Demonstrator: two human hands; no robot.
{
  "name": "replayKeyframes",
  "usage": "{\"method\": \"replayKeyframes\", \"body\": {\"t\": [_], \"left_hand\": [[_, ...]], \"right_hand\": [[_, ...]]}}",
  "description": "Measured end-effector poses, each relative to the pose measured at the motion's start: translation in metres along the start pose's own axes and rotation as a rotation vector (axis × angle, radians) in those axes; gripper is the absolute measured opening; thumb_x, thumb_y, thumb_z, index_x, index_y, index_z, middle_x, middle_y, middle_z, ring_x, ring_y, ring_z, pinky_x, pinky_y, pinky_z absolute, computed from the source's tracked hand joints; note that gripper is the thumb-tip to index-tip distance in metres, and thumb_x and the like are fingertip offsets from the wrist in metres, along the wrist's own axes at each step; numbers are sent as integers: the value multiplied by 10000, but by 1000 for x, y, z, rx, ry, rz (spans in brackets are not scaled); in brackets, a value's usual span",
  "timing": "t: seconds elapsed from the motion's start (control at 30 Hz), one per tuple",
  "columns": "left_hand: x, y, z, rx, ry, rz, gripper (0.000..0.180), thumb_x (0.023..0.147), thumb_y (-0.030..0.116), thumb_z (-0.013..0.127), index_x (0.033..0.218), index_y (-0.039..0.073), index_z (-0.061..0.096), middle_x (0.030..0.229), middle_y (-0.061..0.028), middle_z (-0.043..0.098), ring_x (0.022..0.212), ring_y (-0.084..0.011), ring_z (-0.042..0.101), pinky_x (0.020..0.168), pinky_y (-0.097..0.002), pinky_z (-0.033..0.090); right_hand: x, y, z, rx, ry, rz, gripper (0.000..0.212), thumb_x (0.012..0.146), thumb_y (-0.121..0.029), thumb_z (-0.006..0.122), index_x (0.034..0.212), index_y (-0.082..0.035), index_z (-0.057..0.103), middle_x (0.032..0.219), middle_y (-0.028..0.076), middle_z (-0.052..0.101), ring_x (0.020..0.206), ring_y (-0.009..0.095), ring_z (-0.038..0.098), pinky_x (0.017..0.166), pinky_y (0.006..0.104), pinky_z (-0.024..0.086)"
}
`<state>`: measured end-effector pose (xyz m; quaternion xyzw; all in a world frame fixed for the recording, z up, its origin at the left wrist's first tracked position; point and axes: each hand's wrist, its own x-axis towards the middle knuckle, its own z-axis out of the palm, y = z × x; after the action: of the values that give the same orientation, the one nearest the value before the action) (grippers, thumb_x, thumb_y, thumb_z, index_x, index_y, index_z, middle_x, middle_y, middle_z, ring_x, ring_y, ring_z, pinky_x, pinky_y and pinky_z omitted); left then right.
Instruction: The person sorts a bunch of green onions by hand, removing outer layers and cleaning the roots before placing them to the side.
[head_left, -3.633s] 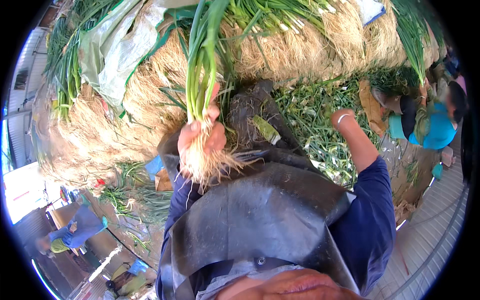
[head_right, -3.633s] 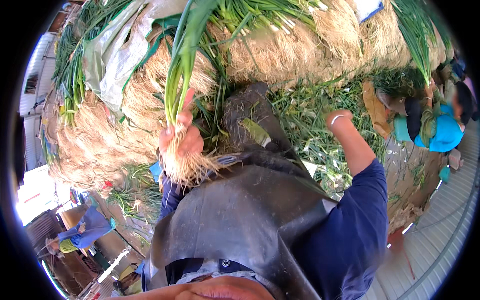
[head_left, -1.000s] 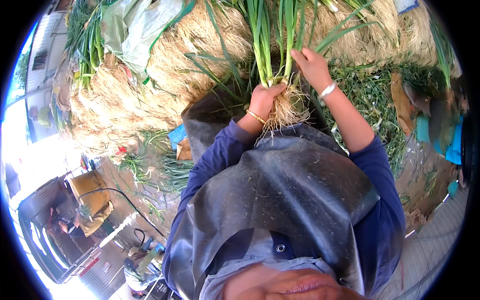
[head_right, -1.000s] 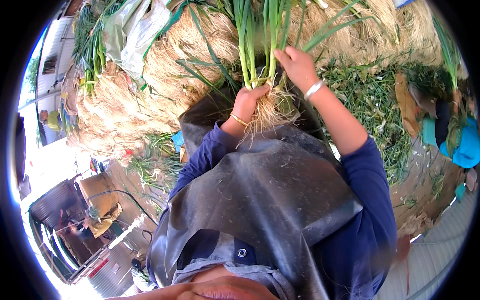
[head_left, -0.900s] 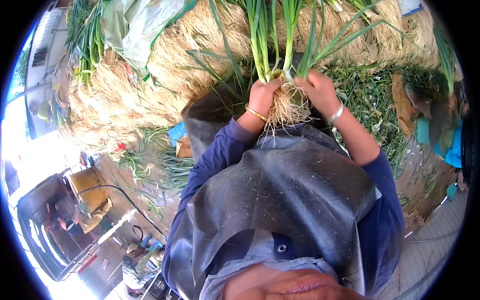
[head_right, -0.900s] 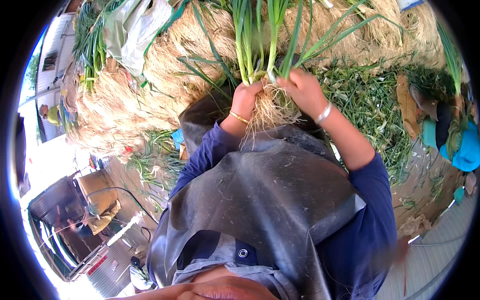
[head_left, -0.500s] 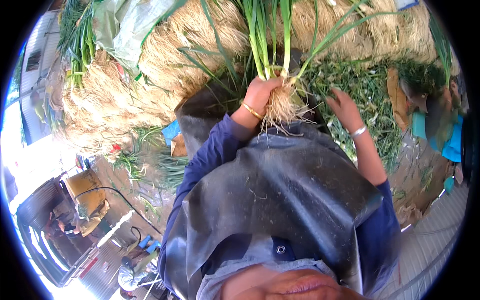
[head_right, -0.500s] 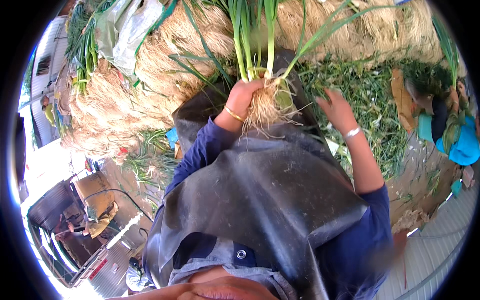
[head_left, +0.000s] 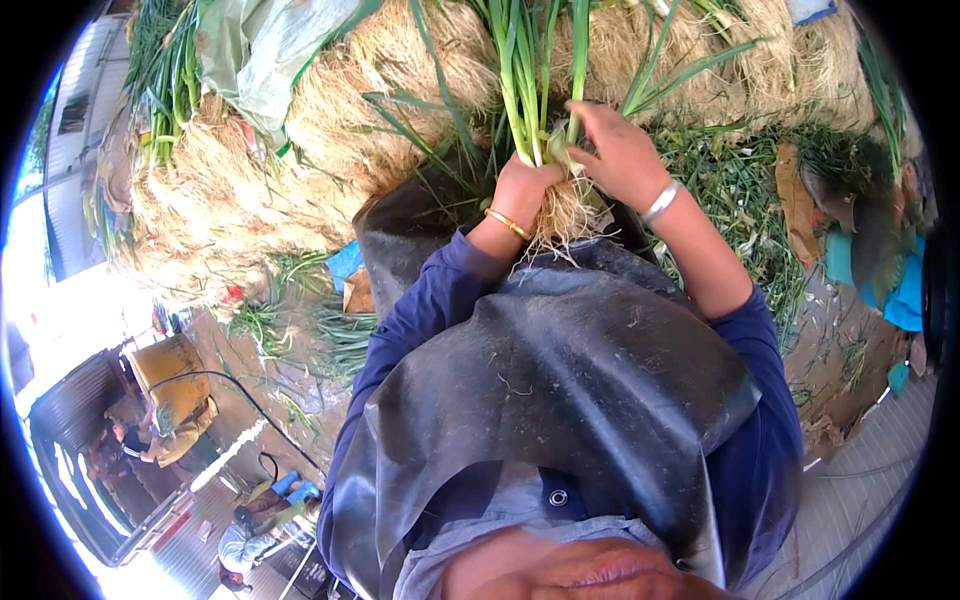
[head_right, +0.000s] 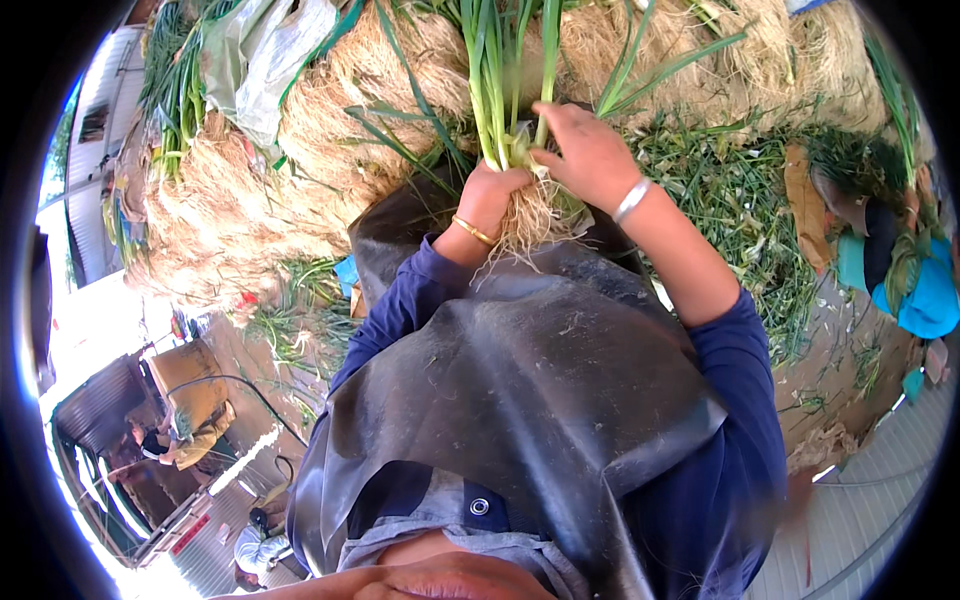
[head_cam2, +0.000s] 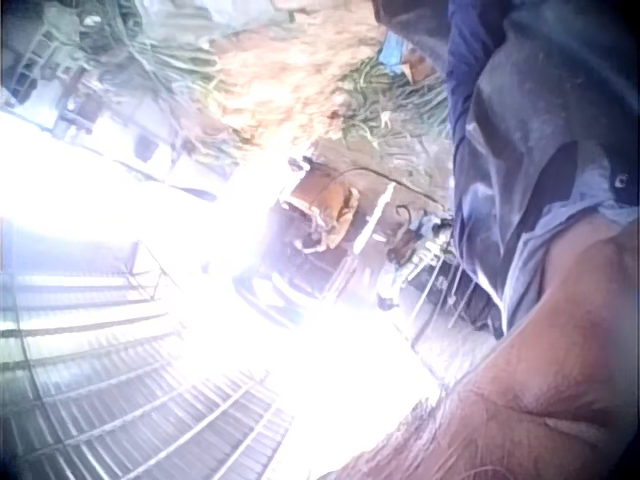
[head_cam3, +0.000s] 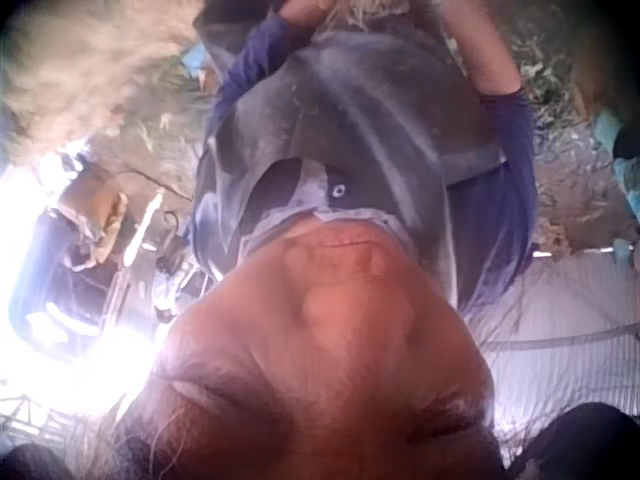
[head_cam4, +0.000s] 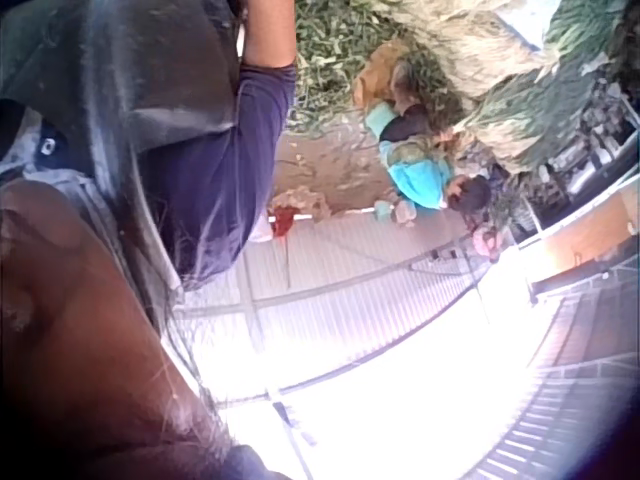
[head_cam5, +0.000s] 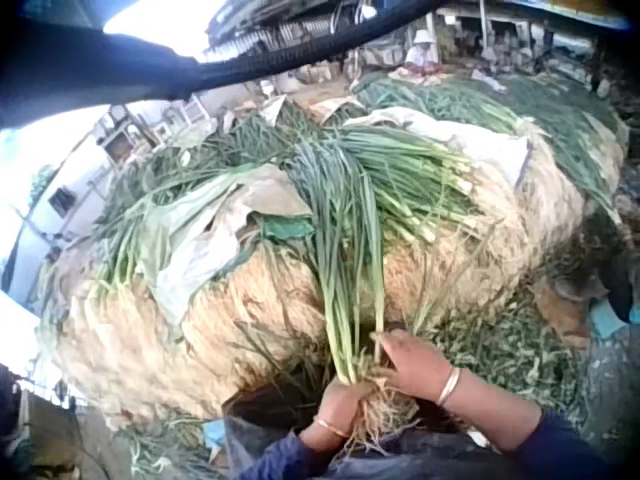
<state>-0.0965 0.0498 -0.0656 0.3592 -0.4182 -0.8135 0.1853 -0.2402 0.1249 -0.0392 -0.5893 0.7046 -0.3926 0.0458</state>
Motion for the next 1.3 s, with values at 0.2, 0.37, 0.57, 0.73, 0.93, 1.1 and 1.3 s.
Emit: {"method": "replayKeyframes", "body": {"t": [0.2,0.37,0.57,0.73,0.93,1.1,1.3], "left_hand": [[10,-13,-20,147,-7,-40,145,769,-41,600,896,10,554,787,-67,602,666,-166,601,562,-282,489],[-12,39,-11,-527,-478,-455,509,934,303,489,1278,-64,409,1037,-169,593,750,-136,566,611,-236,491],[-36,87,11,-886,-660,4,643,795,125,621,1371,28,352,996,-69,601,655,-132,470,577,-264,394],[-21,58,28,-755,-601,-60,635,778,157,680,1324,-18,407,932,-55,566,762,-174,505,681,-315,437],[-14,42,3,-626,-373,-122,574,829,134,625,1324,-41,393,1147,-178,541,1006,-234,570,852,-372,493],[-2,20,-8,-645,-463,-399,501,876,122,549,1321,-53,401,1225,-199,546,1035,-297,606,885,-419,511],[-3,18,0,-318,-400,-395,429,914,118,497,1300,-54,425,1246,-165,541,1052,-281,592,847,-378,531]], "right_hand": [[-20,3,-31,1229,-733,438,242,939,-247,525,817,-42,564,677,34,573,529,94,539,505,229,434],[-77,80,-51,754,-1013,733,199,933,-217,514,950,-41,604,783,24,628,675,103,595,590,243,487],[-39,143,-60,-271,-274,495,295,905,-270,503,1048,-24,578,980,176,626,902,351,592,815,407,483],[79,140,-68,-688,251,163,247,900,-250,523,1042,-49,541,893,181,642,843,306,626,747,422,492],[40,75,-42,304,-97,700,149,878,-215,572,885,-70,604,756,-4,609,652,95,533,639,270,458],[-47,45,0,637,-514,412,349,900,-402,565,901,-57,620,761,4,589,666,84,533,612,227,445],[29,80,15,274,-211,526,419,880,-443,582,790,-37,525,651,46,565,586,126,524,555,282,436]]}}
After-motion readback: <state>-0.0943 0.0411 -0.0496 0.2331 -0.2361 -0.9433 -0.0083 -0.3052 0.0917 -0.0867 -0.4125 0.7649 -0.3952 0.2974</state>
